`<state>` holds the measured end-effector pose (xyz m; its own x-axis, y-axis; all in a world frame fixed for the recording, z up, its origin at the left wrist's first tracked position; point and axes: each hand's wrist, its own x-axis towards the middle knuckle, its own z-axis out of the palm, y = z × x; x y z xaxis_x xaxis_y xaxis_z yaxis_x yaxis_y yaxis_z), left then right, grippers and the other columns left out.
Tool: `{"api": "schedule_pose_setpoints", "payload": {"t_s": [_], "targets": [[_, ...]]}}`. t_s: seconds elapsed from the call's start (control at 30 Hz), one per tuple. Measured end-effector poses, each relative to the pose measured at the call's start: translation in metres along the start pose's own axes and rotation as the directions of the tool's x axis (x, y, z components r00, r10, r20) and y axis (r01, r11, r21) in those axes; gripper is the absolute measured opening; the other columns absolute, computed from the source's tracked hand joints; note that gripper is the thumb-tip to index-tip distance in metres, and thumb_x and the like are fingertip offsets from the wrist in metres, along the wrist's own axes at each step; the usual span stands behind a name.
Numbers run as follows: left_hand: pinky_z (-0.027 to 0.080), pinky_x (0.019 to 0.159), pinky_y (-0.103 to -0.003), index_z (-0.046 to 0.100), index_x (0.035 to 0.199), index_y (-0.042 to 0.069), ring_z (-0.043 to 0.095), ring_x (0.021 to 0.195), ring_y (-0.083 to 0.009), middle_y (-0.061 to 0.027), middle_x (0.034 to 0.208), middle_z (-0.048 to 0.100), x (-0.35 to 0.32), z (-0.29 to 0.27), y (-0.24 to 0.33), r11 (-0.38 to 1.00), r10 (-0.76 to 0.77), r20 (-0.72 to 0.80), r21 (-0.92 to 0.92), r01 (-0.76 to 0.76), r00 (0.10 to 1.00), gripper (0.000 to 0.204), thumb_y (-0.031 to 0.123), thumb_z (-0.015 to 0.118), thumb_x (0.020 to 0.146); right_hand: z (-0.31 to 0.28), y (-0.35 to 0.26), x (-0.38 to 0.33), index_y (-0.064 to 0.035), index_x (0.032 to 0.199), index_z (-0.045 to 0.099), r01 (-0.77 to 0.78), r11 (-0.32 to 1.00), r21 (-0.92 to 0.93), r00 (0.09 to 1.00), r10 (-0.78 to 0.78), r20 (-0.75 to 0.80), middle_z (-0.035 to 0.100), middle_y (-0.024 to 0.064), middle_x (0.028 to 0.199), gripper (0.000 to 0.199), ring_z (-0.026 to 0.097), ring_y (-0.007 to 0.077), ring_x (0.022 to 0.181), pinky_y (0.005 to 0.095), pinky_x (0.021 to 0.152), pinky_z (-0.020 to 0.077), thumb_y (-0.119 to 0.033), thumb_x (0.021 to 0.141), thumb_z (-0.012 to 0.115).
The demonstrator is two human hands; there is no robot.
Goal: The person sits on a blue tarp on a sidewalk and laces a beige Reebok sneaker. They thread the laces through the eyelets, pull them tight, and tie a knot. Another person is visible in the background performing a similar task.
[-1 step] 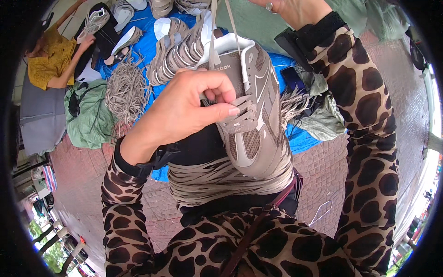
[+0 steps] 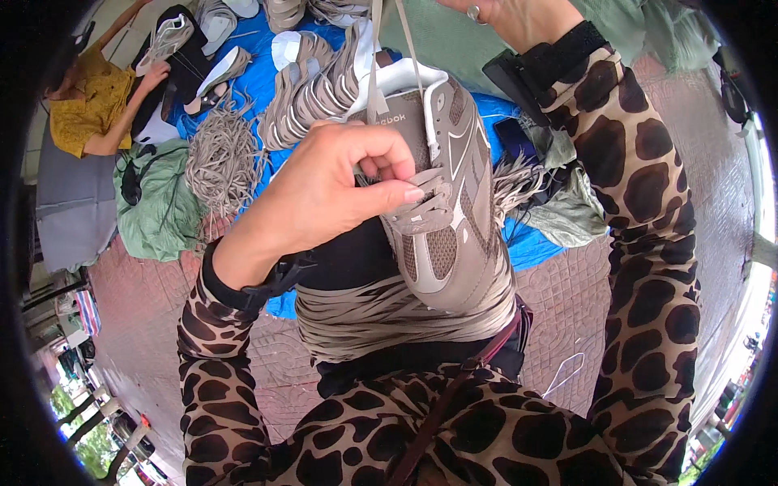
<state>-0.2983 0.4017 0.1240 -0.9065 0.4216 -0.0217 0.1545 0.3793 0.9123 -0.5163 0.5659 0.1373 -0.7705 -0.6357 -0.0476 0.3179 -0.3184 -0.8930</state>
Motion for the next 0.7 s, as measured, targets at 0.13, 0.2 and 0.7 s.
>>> {"api": "schedule_pose_setpoints", "payload": {"t_s": [0.13,0.2,0.7], "targets": [[0.042,0.067,-0.034,0.058,0.075,0.007,0.058,0.063,-0.0205,-0.0041,0.065,0.058,0.001,0.011,0.002,0.849,0.211,-0.203,0.523,-0.076,0.956,0.013,0.010,0.070,0.074,0.003,0.000,-0.003,-0.0030,0.094,0.060,0.009,1.000,-0.009,1.000,-0.009,-0.007,0.066,0.0089,0.093,0.022,0.064,0.0187,0.081,0.0367,0.083,0.0558,-0.016,0.104,0.045],[0.039,0.071,-0.039,0.058,0.076,0.009,0.055,0.062,-0.0239,-0.0043,0.063,0.054,0.004,0.020,0.001,0.567,0.470,-0.286,0.823,-0.038,0.835,0.011,0.010,0.068,0.073,0.005,0.000,-0.005,-0.0029,0.094,0.060,0.012,1.000,-0.013,1.000,-0.012,-0.015,0.066,0.0093,0.092,0.022,0.064,0.0186,0.080,0.0367,0.083,0.0558,-0.016,0.104,0.045],[0.037,0.091,-0.043,0.063,0.110,0.012,0.057,0.103,-0.0295,-0.0081,0.101,0.062,-0.012,-0.007,-0.019,0.913,0.245,-0.486,0.407,-0.031,0.839,0.030,0.017,0.070,0.081,-0.004,0.002,0.008,-0.0055,0.089,0.058,0.421,0.789,-0.447,0.902,-0.418,0.111,0.066,0.0064,0.092,0.026,0.063,0.0150,0.088,0.0278,0.086,0.0504,-0.022,0.106,0.046]]}}
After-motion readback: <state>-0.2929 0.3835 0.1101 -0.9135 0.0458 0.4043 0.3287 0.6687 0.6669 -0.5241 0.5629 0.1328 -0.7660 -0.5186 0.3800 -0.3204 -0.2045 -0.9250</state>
